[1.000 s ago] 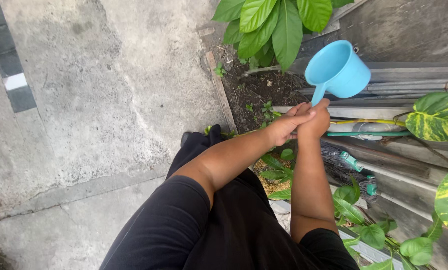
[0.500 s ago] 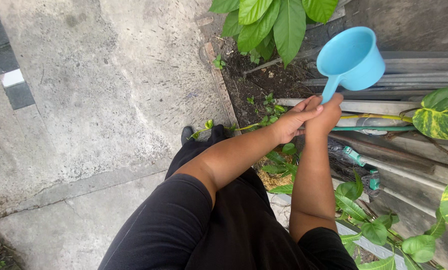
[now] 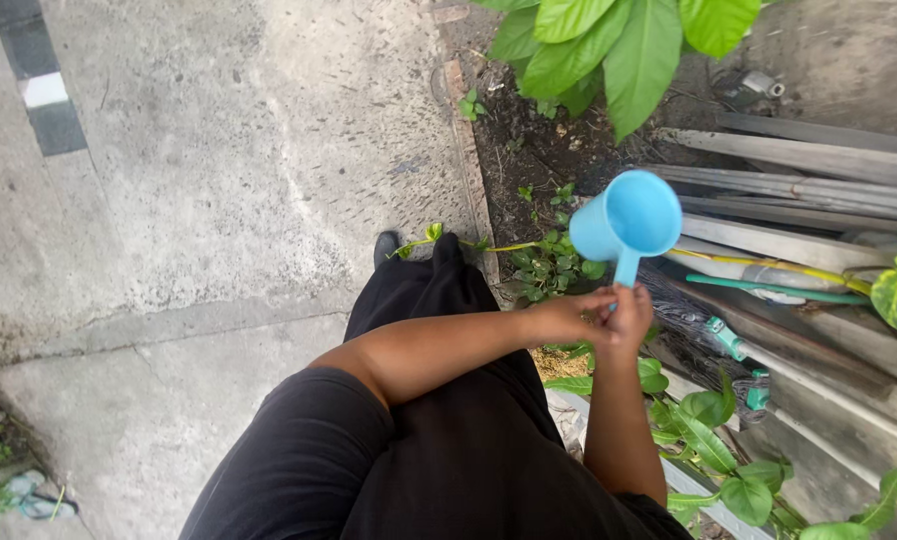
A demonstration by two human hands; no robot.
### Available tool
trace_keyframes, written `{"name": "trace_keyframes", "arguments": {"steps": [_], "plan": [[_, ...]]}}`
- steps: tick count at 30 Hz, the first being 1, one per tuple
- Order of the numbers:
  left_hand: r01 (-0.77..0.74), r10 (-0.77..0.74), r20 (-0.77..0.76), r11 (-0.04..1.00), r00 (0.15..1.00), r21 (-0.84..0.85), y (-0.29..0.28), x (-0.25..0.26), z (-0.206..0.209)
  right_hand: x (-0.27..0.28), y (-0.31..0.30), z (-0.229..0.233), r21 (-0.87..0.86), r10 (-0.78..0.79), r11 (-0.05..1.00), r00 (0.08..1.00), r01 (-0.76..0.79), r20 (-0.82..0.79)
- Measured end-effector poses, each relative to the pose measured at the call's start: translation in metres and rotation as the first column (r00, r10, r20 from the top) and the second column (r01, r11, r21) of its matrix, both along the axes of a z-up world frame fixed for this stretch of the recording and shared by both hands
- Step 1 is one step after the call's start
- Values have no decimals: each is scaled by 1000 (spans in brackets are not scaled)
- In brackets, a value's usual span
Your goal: The person carries a blue scoop, refills it with water from a white bucket, and waters different potted plants in an outdoor area.
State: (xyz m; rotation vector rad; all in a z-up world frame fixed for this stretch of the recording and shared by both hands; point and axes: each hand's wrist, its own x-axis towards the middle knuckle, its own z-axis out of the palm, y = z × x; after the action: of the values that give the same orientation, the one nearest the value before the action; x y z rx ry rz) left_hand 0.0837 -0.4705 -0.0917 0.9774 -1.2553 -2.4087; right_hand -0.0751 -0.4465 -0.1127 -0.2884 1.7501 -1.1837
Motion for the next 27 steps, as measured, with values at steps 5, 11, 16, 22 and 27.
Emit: {"name": "trace_keyframes", "arguments": {"steps": [5,11,16,22,27], "plan": [[57,-60,74,997,995,50,26,32,-19,20,36,-27,80,135,986,985,-144,104],[-44,37,44,985,998,166,22,90,-28,75,31,-45,-8,289,957,948,-290,132],[-185,182,50,872,982,453,19,208,-8,171,-8,-14,96,491,859,863,-503,120],[-604,636,95,660,766,448,38,343,14,316,-47,19,-44,727,678,660,-734,190],[-781,829,101,469,551,413,72,444,22,434,-53,29,-111,872,465,432,-878,230]]}}
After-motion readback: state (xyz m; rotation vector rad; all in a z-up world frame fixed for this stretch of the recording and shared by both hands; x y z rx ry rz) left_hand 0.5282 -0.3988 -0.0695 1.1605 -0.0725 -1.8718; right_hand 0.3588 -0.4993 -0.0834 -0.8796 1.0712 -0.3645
